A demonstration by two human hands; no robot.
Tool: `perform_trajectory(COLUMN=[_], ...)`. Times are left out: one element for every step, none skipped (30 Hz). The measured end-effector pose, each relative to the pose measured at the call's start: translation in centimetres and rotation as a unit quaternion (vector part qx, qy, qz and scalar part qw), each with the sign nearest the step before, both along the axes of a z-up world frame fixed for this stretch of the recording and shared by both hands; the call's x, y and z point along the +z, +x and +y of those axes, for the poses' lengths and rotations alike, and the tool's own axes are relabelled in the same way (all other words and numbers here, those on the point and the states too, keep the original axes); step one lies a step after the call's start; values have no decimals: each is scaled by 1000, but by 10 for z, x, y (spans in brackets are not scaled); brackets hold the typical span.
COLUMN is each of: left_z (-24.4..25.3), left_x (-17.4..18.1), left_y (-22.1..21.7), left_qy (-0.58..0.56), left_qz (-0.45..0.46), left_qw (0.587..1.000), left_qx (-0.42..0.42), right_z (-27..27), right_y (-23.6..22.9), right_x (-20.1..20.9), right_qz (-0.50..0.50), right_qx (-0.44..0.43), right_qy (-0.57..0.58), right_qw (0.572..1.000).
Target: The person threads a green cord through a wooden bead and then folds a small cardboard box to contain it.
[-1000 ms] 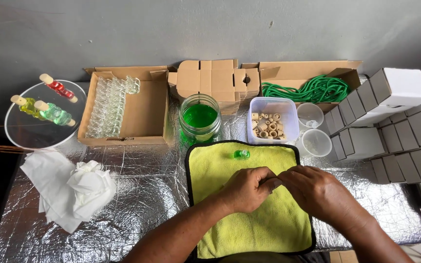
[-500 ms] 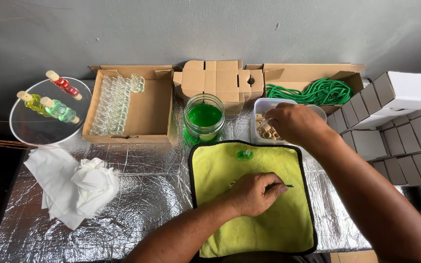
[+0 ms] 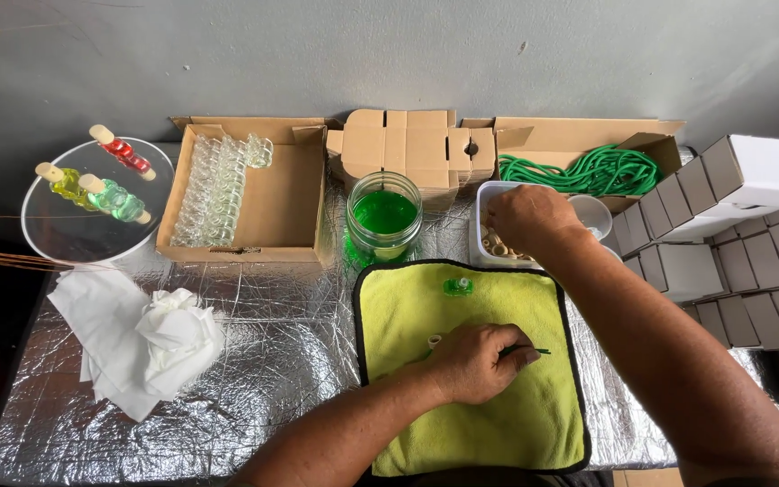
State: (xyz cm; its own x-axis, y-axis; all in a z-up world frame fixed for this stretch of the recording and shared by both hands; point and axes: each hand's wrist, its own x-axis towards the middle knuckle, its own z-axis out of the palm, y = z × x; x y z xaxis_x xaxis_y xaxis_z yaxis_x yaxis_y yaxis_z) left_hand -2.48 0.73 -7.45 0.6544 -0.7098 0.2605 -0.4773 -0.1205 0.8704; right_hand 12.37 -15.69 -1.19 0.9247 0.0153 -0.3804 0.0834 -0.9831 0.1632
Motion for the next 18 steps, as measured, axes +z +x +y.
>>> perform_trajectory(left_z=[0,1,1,1,1,1,1,2,2,1,1,0,1,2,2,5,8,10], left_x=[0,0,1,2,3,4,4,5,5,4,2,0,3,5,8,11,14,17], left_y=[0,-1,0,-1,-1,-1,-2,-2,-3,-3,-3,-4,-4,-4,-5,-4,-4,-3], left_qy=[0,9,17,17,22,28,28,25,22,22,8,-5,-6,-27,-48,-48,-90,-131], left_qz=[0,6,11,10,15,20,20,28,35,34,37,39,38,53,68,68,102,136], left_qw=[1000,1000,1000,1000,1000,999,999,999,999,999,999,999,999,998,996,996,991,982], left_qx=[0,-2,-4,-4,-3,-3,-3,-1,0,1,6,10,12,12,13,15,5,-4], right_z=[1,1,2,2,2,3,5,7,9,9,9,9,10,11,12,7,3,-3], right_y=[-1,-1,-1,0,1,1,1,1,2,2,2,2,0,-1,-3,-4,-6,-8], right_x=[1,1,3,2,2,1,3,5,8,8,9,9,11,13,15,13,11,8], right_qz=[0,2,4,3,3,3,3,12,21,20,19,18,17,17,19,18,-29,-77], right_qx=[0,-1,-1,-2,-16,-31,-30,-30,-29,-28,-13,3,4,11,19,20,13,6], right_qy=[0,1,2,1,8,15,15,13,11,11,8,5,5,7,10,10,32,54], right_qw=[1000,1000,1000,1000,1000,999,999,999,999,999,1000,1000,1000,1000,1000,1000,999,996])
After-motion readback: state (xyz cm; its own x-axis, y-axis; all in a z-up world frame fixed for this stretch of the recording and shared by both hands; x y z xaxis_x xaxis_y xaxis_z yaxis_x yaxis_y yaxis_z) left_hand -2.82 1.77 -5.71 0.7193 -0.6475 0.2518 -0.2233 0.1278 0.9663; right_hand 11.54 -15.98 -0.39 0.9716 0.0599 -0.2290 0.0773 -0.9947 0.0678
